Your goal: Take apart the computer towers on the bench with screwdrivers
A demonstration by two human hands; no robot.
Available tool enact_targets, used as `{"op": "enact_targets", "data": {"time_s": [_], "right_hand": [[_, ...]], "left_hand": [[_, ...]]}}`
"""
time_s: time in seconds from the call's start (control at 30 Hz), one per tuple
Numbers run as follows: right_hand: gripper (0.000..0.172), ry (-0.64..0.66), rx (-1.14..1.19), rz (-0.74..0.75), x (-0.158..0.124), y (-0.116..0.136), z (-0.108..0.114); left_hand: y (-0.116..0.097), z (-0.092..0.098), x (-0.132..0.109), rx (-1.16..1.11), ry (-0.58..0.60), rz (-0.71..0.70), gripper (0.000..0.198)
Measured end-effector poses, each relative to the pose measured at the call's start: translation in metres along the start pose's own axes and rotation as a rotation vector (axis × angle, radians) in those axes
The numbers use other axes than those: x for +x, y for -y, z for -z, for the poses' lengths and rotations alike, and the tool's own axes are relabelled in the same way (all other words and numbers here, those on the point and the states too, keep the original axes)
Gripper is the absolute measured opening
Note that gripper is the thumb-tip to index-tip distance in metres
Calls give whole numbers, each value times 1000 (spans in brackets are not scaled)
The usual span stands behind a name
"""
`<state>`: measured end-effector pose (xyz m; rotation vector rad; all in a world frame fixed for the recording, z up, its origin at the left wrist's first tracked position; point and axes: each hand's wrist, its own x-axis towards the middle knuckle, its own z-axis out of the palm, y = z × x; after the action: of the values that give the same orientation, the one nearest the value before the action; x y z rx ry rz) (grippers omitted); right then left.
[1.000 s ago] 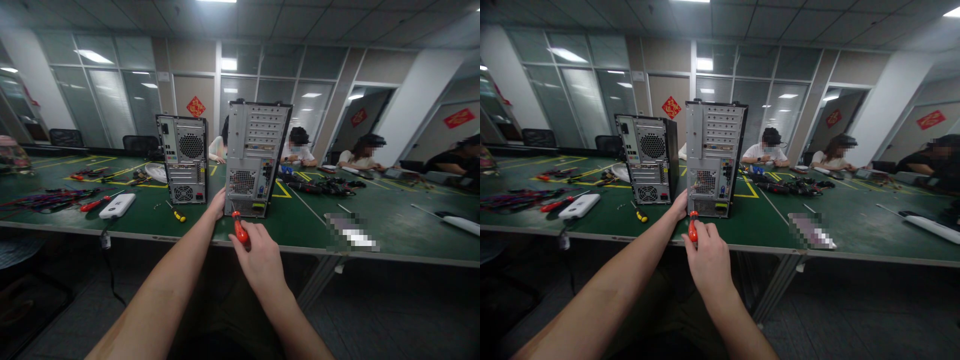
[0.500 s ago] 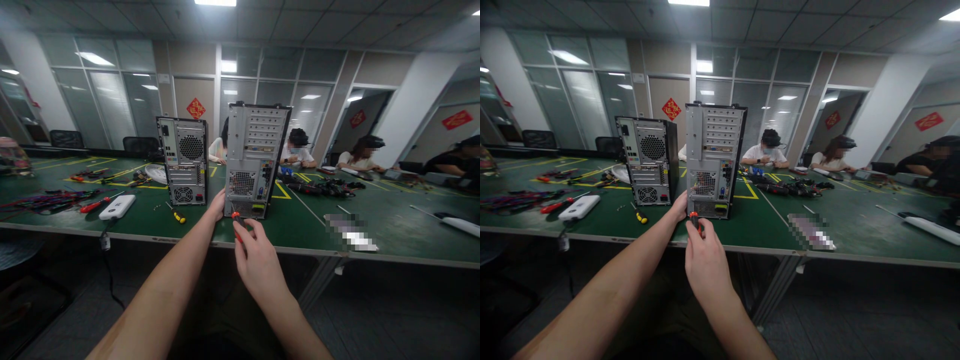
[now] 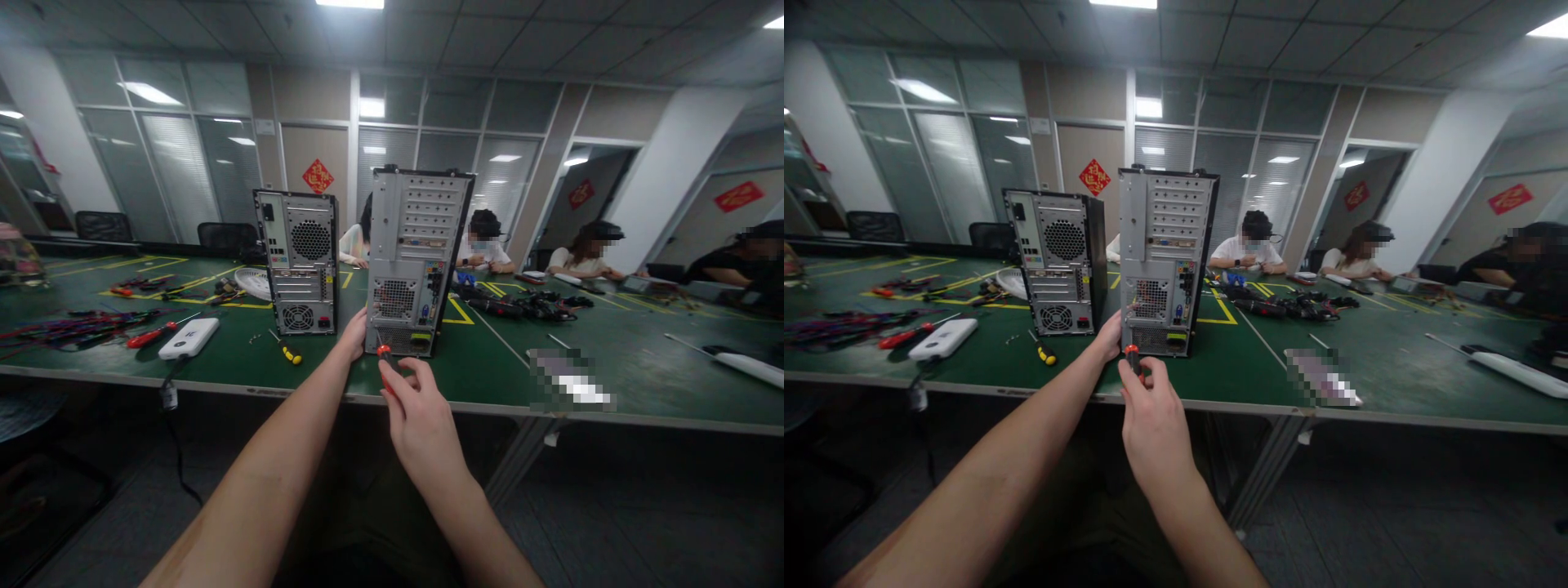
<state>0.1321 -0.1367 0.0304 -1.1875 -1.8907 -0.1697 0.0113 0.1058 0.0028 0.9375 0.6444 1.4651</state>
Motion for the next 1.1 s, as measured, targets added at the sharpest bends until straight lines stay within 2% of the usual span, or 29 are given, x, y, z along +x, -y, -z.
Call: {"op": "enact_targets", "data": {"time_s": [0.13, 0.3, 0.4, 0.63, 0.83, 0.9, 1.03, 1.1], "right_hand": [[40, 25, -39, 19, -1, 1, 1], [24, -46, -13, -64, -1, 0, -3], [24, -62, -4, -79, 0, -2, -4], [31, -59, -31, 44, -1, -1, 1], [17, -29, -34, -94, -1, -2, -1], [18, -44, -34, -94, -1, -3, -2], [30, -66, -39, 28, -1, -4, 0], [32, -49, -38, 45, -1, -3, 0]], "left_hand": [[0, 0, 0, -1, -2, 4, 35], [0, 0, 0, 1, 4, 3, 33], [-1, -1, -2, 0, 3, -2, 32], [-2, -2, -3, 3, -14, 20, 37], [-1, -1, -1, 2, -9, 22, 39], [-1, -1, -1, 0, -1, 22, 40], [0, -1, 0, -4, 10, 8, 38], [2, 0, 1, -10, 8, 2, 36]]}}
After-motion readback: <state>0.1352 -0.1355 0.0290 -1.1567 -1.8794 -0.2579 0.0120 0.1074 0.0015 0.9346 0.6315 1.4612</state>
